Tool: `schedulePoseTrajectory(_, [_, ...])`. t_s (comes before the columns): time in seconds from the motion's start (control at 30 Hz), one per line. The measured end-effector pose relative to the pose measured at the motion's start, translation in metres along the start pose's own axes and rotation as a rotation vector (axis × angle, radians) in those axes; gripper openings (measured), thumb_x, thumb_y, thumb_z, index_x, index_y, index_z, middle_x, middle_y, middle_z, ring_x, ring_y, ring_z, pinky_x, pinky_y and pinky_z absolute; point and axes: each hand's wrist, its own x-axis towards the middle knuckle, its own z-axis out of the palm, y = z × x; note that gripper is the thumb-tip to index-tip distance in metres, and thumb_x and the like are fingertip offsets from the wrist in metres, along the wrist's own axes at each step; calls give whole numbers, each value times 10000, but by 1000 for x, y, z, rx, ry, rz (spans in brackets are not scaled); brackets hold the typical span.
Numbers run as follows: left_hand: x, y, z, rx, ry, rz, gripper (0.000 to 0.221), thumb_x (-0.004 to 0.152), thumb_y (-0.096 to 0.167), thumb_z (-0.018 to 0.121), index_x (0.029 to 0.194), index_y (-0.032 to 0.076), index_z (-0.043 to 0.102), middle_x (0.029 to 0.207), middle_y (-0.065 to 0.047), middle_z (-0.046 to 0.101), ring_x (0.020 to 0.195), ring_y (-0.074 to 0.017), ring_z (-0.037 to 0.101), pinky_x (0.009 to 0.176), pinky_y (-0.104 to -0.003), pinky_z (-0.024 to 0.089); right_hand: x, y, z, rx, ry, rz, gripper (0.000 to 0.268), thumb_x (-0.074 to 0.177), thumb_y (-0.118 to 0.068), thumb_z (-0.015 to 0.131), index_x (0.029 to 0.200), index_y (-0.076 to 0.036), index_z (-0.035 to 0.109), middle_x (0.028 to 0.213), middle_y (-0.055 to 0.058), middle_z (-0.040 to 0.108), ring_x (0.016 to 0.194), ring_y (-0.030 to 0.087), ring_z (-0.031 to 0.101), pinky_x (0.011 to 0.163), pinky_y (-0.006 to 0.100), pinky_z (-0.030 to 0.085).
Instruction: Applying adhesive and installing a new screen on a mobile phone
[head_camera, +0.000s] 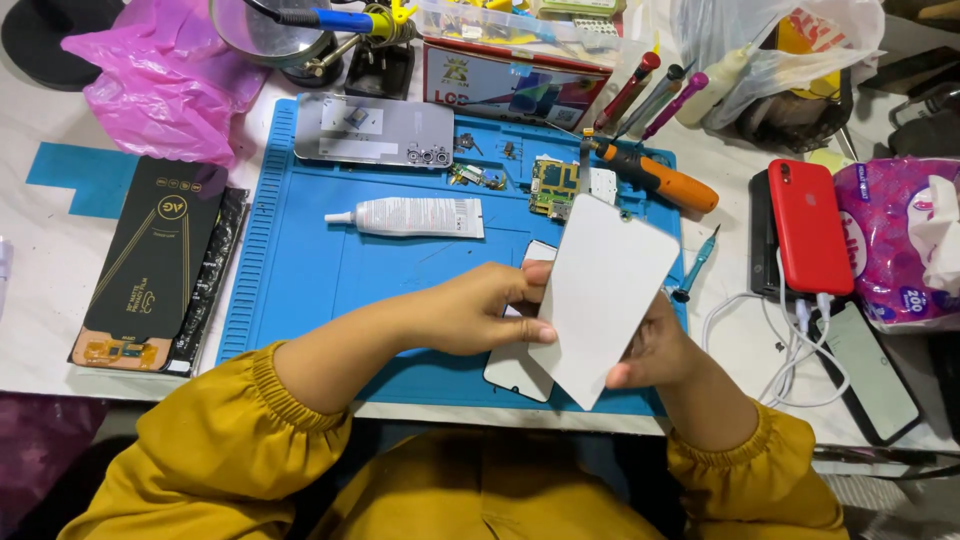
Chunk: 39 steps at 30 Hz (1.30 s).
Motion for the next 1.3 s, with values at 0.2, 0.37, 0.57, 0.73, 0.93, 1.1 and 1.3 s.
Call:
schedulePoseTrajectory(0.2, [0,26,13,457,242,5,638,838,474,777,1238,13,591,1016,-187,661,929,-369,690,809,-474,567,-9,-14,-31,-290,131,-57,911,617,-59,873,1357,140,381,1255,371,542,1063,383,668,1116,505,469])
schedulePoseTrajectory(0.37, [-3,11,47,1147,295,-141,1060,771,829,610,1569,176,364,1064,-170,528,885,-360,503,702,-478,428,3,-33,-12,-1004,405,-336,750,900,-109,791,1452,-136,284,1499,210,432,1377,331,534,1264,474,451])
schedulePoseTrajectory(0.57, [-6,0,67,1554,198,-221,1259,603,1105,465,1601,356,295,878,-136,485,710,-296,425,611,-399,354,7,-37,-8,-1124,409,-353,737,928,-136,808,1452,-109,291,1465,181,432,1328,311,558,1229,435,495])
schedulePoseTrajectory(0.73, [-2,0,71,1594,187,-228,1298,594,1137,406,1618,353,254,844,-133,485,690,-284,416,612,-393,351,6,-35,-9,-1096,403,-347,758,914,-119,816,1452,-106,282,1474,184,420,1351,328,545,1240,470,505])
schedulePoseTrajectory(0.93, [7,1,81,1588,195,-258,1229,599,1032,605,1597,409,254,903,-150,523,735,-288,442,634,-402,352,5,-34,-8,-1030,401,-320,749,904,-145,805,1452,-87,297,1480,198,455,1367,346,561,1238,457,490])
schedulePoseTrajectory(1.1, [11,6,83,1563,151,-319,1106,641,890,637,1575,396,307,961,-165,538,799,-316,475,696,-427,369,-1,-28,-18,-1001,398,-307,778,903,-88,807,1466,-116,271,1497,161,408,1325,346,562,1204,465,474])
schedulePoseTrajectory(1.3, [8,19,70,1515,45,-270,1038,681,655,667,1604,339,313,995,-149,557,831,-327,514,722,-428,398,0,-30,-19,-1001,415,-303,768,890,-125,807,1465,-104,298,1479,156,393,1382,318,514,1213,434,449])
